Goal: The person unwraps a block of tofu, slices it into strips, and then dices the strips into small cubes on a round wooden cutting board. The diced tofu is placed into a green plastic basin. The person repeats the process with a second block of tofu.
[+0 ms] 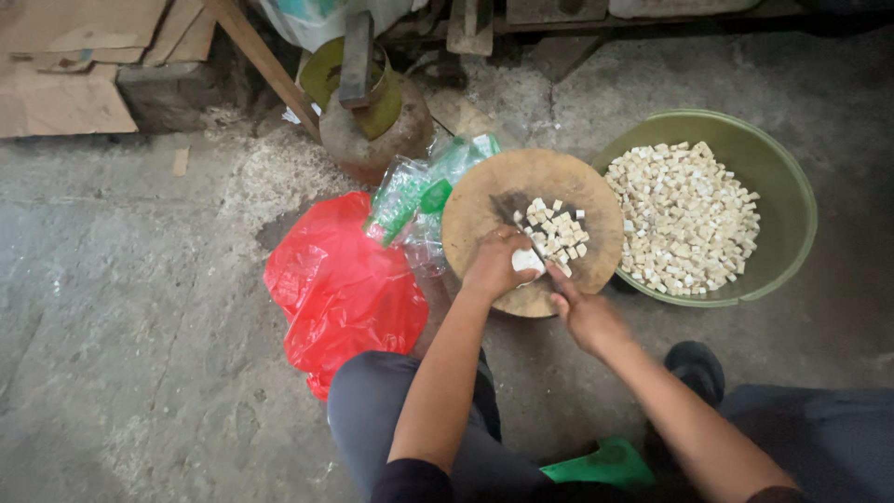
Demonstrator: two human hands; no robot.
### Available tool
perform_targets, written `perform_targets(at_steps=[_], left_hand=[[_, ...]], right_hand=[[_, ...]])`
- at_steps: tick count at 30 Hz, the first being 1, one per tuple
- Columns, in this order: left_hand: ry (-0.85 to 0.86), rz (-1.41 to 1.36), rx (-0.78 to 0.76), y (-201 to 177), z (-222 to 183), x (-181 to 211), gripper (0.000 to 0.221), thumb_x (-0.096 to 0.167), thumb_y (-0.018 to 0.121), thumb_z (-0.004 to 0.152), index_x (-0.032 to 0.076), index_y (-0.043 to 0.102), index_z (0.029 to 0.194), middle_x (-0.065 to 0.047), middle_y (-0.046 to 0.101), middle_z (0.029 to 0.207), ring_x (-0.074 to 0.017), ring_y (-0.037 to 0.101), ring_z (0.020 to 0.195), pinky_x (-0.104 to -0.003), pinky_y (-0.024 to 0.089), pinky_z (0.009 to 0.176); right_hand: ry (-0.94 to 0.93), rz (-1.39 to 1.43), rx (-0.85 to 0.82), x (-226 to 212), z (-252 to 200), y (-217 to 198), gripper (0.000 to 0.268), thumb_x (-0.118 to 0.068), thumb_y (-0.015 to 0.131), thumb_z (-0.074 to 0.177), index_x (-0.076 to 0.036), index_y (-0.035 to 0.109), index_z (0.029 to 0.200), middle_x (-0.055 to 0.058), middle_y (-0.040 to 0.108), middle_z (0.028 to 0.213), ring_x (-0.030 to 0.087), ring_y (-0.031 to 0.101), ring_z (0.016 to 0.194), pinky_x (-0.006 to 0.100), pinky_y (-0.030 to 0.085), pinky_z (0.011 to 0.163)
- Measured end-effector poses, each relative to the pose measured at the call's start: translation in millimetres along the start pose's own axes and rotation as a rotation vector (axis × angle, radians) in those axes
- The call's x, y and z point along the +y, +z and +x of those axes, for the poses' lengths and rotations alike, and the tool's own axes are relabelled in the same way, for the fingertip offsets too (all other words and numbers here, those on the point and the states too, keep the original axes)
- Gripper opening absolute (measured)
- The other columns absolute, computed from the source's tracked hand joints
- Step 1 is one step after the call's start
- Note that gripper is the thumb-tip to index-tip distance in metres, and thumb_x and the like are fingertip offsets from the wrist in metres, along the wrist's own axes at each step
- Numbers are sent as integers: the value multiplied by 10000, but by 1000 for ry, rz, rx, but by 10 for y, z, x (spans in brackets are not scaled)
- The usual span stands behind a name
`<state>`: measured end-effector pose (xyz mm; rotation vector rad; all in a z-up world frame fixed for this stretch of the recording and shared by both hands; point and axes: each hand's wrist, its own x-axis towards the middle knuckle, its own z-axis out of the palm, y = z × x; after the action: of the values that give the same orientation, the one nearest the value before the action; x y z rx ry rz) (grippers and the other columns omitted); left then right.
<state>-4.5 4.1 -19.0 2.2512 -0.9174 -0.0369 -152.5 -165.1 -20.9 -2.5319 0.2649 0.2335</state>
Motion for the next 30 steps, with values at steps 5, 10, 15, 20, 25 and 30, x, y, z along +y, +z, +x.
perform_targets(at_steps=[5, 10, 15, 20, 25, 30], left_hand=[[-22, -29, -10, 11, -41, 8, 524, 324, 911, 654, 128, 727, 1103, -132, 636, 1284, -355, 581, 1246, -448, 462, 1083], [-16, 130, -17, 10, -110, 148, 562, 358, 877, 693, 100, 681, 1152, -160, 571, 1309, -392, 514, 1272, -503, 432, 1073], [-43, 155, -99, -103, -78, 212, 668, 396, 883, 624, 105, 653, 1180, -154, 548, 1288, -390, 498, 1268, -529, 409, 1079], [-36, 330, -111, -169, -119, 292, 721, 372, 895, 564, 161, 666, 1214, -100, 547, 1331, -379, 439, 1320, -559, 355, 1074], [-87, 277, -188, -183, -115, 311, 771, 406, 903, 577, 159, 633, 1256, -118, 505, 1363, -372, 439, 1313, -566, 343, 1090], [-63, 277, -155, -156, -111, 223, 750, 333, 895, 602, 146, 627, 1276, -168, 488, 1372, -403, 489, 1255, -528, 414, 1067]], right_hand=[[375, 478, -215, 52, -75, -124, 594, -503, 446, 1024, -549, 277, 1592, 161, 651, 716, 274, 655, 589, 412, 561, 535], [409, 518, -159, -44, -99, -272, 584, -514, 460, 1006, -544, 288, 1563, 62, 605, 601, 162, 606, 463, 330, 509, 430], [429, 606, -45, 56, -60, -335, 588, -486, 479, 1014, -531, 311, 1575, 69, 586, 601, 170, 566, 471, 338, 484, 432], [496, 624, 132, 400, 21, -536, 572, -467, 482, 1023, -480, 347, 1579, 90, 613, 626, 183, 577, 476, 360, 492, 447], [573, 583, 328, 822, 23, -639, 576, -430, 482, 1045, -395, 341, 1602, 136, 669, 791, 268, 636, 550, 414, 531, 534], [364, 142, 495, 1021, -11, -462, 577, -439, 500, 1056, -328, 347, 1602, 211, 731, 1115, 429, 705, 944, 502, 544, 862]])
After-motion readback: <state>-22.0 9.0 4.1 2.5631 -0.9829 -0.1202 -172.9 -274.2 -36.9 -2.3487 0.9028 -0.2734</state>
